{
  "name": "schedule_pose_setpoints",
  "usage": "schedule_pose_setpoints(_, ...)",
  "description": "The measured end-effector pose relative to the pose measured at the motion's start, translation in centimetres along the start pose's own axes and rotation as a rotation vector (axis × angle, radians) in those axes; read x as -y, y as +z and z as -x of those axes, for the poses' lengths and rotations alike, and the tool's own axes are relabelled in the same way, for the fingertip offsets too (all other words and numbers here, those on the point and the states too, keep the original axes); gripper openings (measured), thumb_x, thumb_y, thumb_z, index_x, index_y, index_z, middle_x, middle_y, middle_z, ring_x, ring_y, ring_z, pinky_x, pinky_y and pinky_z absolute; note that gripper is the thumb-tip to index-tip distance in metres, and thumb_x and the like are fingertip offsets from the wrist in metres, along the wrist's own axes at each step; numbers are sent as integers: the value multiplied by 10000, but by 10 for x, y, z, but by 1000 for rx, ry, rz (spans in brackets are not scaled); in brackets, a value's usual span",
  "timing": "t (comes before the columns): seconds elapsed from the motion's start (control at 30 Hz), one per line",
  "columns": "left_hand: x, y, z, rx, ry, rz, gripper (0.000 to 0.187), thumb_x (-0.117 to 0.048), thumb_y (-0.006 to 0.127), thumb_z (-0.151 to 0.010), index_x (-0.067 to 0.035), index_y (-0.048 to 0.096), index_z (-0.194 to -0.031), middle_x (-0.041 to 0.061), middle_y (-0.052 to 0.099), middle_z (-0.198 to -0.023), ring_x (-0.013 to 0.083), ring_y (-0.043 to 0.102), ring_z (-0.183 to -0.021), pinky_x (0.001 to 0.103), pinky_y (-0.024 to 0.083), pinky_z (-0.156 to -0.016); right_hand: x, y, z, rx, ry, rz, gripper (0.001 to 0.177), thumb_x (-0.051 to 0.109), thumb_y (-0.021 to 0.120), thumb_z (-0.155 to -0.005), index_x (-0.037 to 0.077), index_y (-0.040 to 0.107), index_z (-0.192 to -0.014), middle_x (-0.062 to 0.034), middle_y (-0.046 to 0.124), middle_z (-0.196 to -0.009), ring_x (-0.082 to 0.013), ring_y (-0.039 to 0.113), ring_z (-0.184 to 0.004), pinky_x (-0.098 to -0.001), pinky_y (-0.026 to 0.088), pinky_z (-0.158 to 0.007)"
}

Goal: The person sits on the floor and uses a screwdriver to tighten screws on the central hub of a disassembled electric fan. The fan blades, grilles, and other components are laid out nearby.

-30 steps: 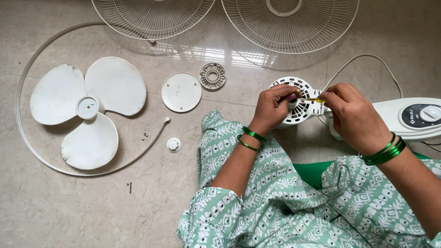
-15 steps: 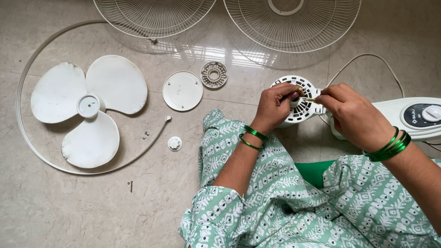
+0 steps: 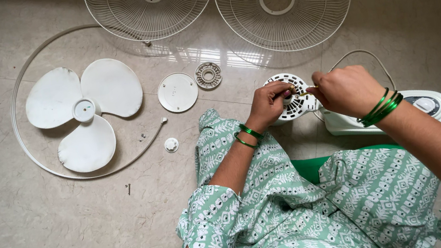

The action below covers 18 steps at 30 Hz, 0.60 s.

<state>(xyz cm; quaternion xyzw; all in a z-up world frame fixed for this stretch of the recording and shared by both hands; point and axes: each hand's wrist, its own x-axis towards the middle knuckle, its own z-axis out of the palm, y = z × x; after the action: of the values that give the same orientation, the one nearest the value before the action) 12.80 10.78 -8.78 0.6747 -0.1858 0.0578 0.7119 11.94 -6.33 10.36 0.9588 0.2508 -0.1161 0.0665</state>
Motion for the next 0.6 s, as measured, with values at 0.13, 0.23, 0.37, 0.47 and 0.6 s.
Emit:
schedule_pose_setpoints(0.13,0,0,2,-3,3,-38,297,139,542,-873,50,740,-1075,137,763,-1045,192,748,-957,291,605,-891,0,6,-2,-331,-309,-78,176,55,601,-831,1,528,-982,-181,674,-803,-372,688,-726,-483,546,-604)
schedule_pose_setpoints(0.23,-1,1,2,-11,-3,-35,294,137,544,-879,43,744,-1074,137,767,-1047,193,753,-960,289,616,-887,1,12,-12,-267,-277,-52,169,42,621,-797,4,547,-943,-181,689,-800,-379,697,-721,-494,555,-608)
schedule_pose_setpoints(0.37,-3,1,1,-23,-27,-49,295,132,554,-880,26,755,-1068,133,774,-1050,190,762,-957,288,631,-880,-6,12,-23,-10,-79,-1,206,247,625,-925,44,592,-948,-176,705,-764,-380,711,-745,-500,575,-674)
schedule_pose_setpoints(0.47,-5,0,1,-27,-18,-58,312,136,541,-868,30,755,-1070,134,772,-1054,193,762,-967,292,625,-900,-13,11,-24,-7,-19,45,262,286,546,-1022,109,669,-872,-169,715,-782,-387,712,-757,-505,575,-715)
schedule_pose_setpoints(0.6,-7,-1,1,-26,-23,-93,279,130,566,-875,30,771,-1036,133,785,-1019,193,761,-931,295,612,-871,-13,13,-22,-11,65,-34,310,335,541,-1046,27,573,-1030,-228,693,-835,-431,697,-769,-524,563,-691)
